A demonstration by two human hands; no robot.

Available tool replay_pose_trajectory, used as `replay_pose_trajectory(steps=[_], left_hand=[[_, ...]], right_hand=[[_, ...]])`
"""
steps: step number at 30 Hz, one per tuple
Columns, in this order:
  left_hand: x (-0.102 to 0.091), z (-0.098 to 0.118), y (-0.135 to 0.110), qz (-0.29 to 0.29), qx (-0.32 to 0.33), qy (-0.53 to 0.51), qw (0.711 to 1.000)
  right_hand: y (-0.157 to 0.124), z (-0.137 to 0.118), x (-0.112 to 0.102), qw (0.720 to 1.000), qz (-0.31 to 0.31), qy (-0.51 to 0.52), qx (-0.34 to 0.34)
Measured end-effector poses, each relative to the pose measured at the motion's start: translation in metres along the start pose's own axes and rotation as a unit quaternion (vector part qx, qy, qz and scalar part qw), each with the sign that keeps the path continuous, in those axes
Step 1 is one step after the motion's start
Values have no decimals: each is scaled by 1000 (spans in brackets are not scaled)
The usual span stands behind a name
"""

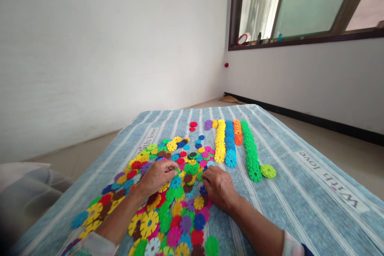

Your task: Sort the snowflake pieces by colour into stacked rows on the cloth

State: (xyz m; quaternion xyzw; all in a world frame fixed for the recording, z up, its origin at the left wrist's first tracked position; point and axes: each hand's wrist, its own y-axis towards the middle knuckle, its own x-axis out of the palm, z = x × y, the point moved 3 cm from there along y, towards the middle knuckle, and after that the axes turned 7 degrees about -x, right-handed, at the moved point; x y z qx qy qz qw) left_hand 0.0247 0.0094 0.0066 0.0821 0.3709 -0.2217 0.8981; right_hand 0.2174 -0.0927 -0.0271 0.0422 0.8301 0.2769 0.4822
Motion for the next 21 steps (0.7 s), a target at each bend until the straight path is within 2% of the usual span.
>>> replay_pose_trajectory(steps=[11,14,18,21], left_hand=[[1,-8,2,4,8,14,1000],[2,-8,2,8,9,18,1000],[3,-8,3,3,8,29,1000],[4,-9,4,-2,12,38,999]], right_hand=[[-3,-1,-1,1000,-8,-7,-6],[-3,-4,-3,1000,8,-17,-20],[0,-19,-7,996,65,-18,-65],[5,-35,-6,994,56,-9,-90]])
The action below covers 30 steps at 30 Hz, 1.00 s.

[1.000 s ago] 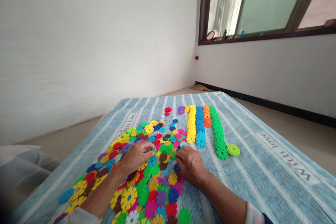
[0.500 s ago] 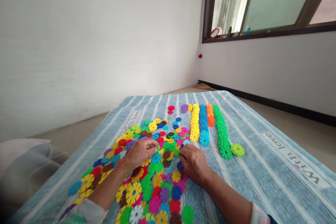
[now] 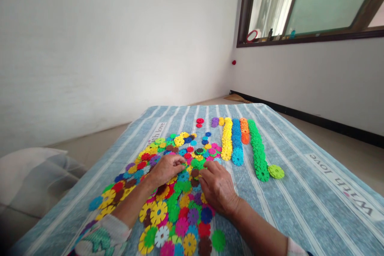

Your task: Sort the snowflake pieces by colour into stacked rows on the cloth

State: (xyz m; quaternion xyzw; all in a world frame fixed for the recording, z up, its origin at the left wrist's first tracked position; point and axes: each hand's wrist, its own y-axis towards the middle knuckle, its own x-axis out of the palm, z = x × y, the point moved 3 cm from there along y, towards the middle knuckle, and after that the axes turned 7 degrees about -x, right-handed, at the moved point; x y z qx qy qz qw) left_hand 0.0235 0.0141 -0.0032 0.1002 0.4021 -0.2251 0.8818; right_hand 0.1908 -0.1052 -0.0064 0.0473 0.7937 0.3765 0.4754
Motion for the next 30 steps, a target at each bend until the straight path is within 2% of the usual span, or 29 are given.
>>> replay_pose_trajectory(steps=[6,9,16,22,27,30], left_hand=[[-1,1,-1,1,22,-4,1000],[-1,2,-2,-1,25,-11,1000],[3,-2,-1,3,27,-19,999],[4,-2,0,7,15,-33,999],[3,0,-1,-2,7,-44,999],[3,1,-2,-3,5,-48,999]], right_hand=[[17,-24,15,995,-97,1,-18],[20,-29,24,993,-116,-6,-11],[12,-28,29,994,-111,15,9],[8,-22,27,995,-70,71,11],[8,-21,22,989,-79,127,20],[16,-28,17,985,-79,153,-3]])
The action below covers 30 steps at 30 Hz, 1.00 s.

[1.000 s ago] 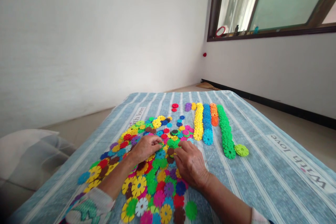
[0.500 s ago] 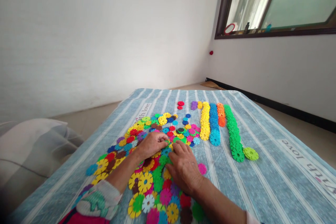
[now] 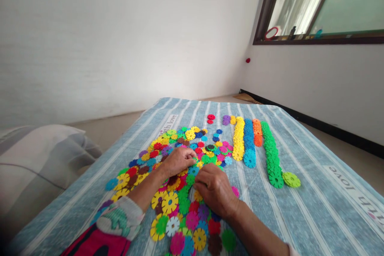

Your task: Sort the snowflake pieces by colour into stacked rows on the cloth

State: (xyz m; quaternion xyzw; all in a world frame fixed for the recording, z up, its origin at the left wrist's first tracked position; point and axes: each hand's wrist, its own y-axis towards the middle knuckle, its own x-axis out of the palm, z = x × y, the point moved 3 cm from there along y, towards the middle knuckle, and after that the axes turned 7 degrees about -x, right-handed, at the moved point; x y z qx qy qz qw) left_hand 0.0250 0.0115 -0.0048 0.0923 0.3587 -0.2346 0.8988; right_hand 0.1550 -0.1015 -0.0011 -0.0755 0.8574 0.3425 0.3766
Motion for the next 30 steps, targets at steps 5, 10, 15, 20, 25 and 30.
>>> replay_pose_trajectory(steps=[5,10,15,20,25,30], left_hand=[[-2,3,-3,7,0,12,1000],[-4,3,-2,27,-5,28,999],[-1,-2,2,22,2,18,1000],[-2,-3,3,23,5,19,1000],[-2,-4,2,22,5,12,1000],[-2,-3,2,19,9,20,1000]], right_hand=[[19,-11,4,997,6,37,-64],[21,-10,12,995,-16,-17,-101],[17,-6,12,995,-26,-40,-89],[14,-1,13,996,-21,-43,-71],[10,6,14,998,-18,-47,-44],[10,9,11,998,-21,-53,-25]])
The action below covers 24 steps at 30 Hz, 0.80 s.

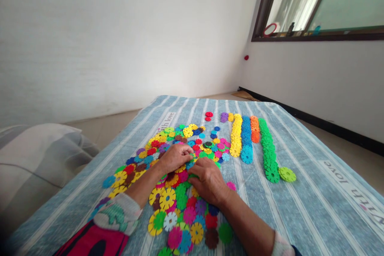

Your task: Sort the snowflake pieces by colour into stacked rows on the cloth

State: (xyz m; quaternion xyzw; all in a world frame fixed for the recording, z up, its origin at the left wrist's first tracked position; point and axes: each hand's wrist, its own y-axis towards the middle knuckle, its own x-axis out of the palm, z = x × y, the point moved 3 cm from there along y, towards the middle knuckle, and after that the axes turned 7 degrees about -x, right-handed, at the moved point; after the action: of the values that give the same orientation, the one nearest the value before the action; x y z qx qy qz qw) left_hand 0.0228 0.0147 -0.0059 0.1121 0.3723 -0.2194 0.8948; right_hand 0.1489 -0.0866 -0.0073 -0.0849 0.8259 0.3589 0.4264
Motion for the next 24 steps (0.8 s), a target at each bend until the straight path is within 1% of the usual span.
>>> replay_pose_trajectory(steps=[6,10,19,24], left_hand=[[-1,2,0,0,6,7,1000],[-1,2,-1,-2,12,15,1000],[0,1,0,4,24,30,999],[-1,3,-1,2,12,20,1000]], right_hand=[[-1,2,-1,1000,1,-7,-2],[-2,5,-2,1000,3,-19,10],[-4,10,-3,994,-21,-98,39],[-4,10,-3,996,11,-86,24]])
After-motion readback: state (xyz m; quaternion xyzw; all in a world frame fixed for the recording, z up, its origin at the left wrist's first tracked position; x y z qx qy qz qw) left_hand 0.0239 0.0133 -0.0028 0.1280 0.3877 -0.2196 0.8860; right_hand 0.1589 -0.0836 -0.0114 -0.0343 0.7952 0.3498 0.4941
